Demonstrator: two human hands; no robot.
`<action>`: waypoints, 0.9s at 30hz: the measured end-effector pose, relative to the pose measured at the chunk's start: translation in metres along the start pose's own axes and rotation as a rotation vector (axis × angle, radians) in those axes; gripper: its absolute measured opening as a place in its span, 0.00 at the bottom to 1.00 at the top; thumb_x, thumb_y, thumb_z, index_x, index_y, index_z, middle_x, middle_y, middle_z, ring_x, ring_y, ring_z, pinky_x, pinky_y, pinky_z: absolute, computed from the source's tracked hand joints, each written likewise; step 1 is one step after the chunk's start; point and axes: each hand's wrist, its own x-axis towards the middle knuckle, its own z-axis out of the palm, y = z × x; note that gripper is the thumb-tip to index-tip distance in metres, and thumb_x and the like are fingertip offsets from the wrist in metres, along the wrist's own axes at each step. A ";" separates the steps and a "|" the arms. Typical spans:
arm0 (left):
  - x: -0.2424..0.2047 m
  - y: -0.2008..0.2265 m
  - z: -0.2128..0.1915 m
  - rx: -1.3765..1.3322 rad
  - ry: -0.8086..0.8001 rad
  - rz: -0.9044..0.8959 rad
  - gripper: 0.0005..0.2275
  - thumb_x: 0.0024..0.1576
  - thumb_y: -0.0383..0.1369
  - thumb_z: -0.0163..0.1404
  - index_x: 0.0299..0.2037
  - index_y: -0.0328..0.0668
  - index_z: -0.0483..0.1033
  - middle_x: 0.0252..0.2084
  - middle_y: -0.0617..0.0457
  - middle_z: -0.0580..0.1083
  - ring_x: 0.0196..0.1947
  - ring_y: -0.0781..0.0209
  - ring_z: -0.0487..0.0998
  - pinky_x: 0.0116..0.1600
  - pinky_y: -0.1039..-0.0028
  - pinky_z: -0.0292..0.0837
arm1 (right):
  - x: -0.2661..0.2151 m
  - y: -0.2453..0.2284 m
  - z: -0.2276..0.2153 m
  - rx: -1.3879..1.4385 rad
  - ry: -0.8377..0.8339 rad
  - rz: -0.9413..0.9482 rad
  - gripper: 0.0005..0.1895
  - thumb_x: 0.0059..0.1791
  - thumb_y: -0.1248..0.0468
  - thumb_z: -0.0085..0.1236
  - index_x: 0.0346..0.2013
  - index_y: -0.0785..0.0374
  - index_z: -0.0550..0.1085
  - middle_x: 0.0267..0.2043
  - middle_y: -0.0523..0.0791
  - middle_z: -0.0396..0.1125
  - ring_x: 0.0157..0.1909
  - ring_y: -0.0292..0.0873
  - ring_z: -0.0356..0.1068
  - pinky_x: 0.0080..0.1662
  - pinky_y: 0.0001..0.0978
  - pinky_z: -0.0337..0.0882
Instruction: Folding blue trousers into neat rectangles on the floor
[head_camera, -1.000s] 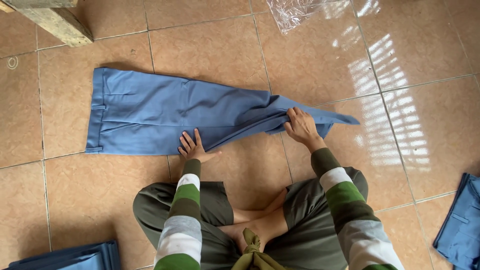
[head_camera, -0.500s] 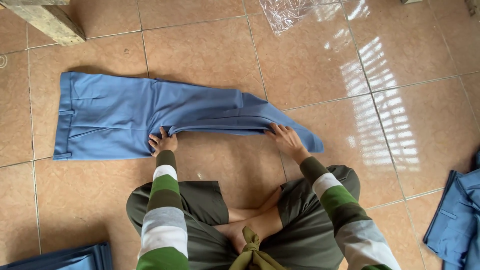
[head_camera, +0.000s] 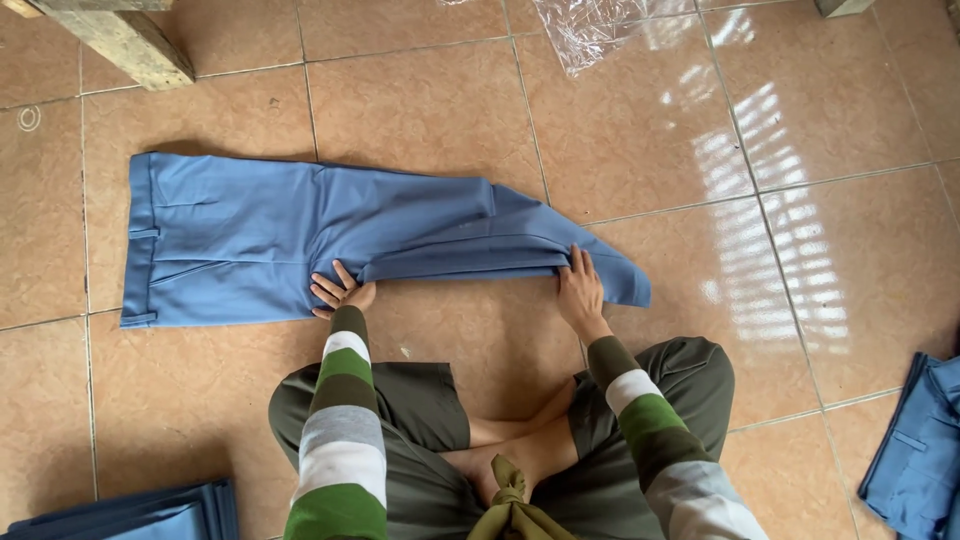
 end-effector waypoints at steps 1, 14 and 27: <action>-0.005 0.003 -0.006 -0.004 0.000 -0.001 0.36 0.64 0.57 0.34 0.76 0.70 0.25 0.79 0.39 0.28 0.77 0.41 0.22 0.71 0.25 0.25 | 0.002 -0.002 0.004 -0.003 0.002 -0.002 0.09 0.47 0.62 0.56 0.37 0.61 0.81 0.67 0.52 0.64 0.67 0.57 0.65 0.49 0.45 0.74; -0.009 0.013 -0.004 0.064 0.183 -0.008 0.33 0.65 0.54 0.37 0.76 0.70 0.30 0.78 0.37 0.34 0.78 0.38 0.30 0.68 0.25 0.30 | 0.090 0.008 -0.073 0.262 -0.023 -0.039 0.22 0.50 0.43 0.51 0.31 0.59 0.72 0.30 0.52 0.68 0.30 0.59 0.74 0.33 0.48 0.71; 0.000 0.014 -0.024 -0.176 -0.242 -0.088 0.45 0.58 0.57 0.45 0.74 0.77 0.18 0.74 0.44 0.14 0.73 0.41 0.09 0.65 0.25 0.10 | 0.007 0.134 0.014 -0.167 -0.292 -0.265 0.21 0.49 0.62 0.58 0.58 0.45 0.71 0.55 0.45 0.64 0.51 0.50 0.75 0.51 0.41 0.76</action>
